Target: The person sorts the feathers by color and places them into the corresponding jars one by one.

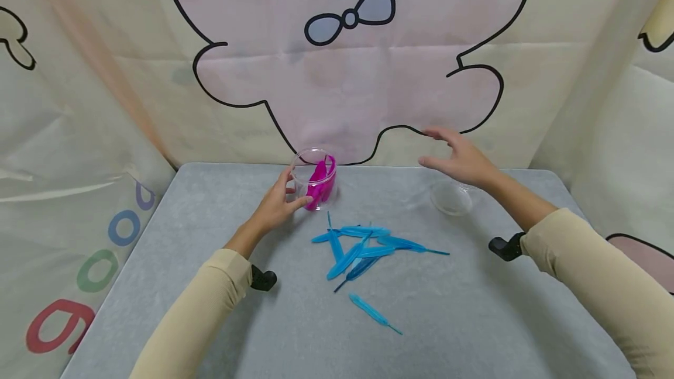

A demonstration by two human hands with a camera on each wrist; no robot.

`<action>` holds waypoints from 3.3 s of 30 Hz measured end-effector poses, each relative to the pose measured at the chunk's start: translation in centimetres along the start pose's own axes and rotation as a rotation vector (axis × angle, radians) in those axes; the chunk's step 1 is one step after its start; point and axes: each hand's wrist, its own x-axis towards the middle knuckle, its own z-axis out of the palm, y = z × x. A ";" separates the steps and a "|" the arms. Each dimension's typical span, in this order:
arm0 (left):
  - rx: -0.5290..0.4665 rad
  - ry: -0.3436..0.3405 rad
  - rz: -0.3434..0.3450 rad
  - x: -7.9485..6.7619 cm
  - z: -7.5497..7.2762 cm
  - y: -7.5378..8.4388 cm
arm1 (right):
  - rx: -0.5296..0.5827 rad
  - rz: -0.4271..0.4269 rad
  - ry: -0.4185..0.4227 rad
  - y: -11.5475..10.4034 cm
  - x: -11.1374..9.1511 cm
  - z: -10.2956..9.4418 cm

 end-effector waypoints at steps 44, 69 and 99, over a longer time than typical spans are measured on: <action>-0.118 0.057 0.001 -1.7 -0.3 -1.3 | 0.462 0.178 0.243 9.5 -5.4 1.5; -0.100 -0.246 0.132 -2.0 2.4 1.4 | 0.466 0.182 0.142 9.1 -6.3 3.1; -0.113 -0.305 0.111 -1.5 4.4 2.2 | 0.868 0.042 0.178 9.1 -6.6 5.4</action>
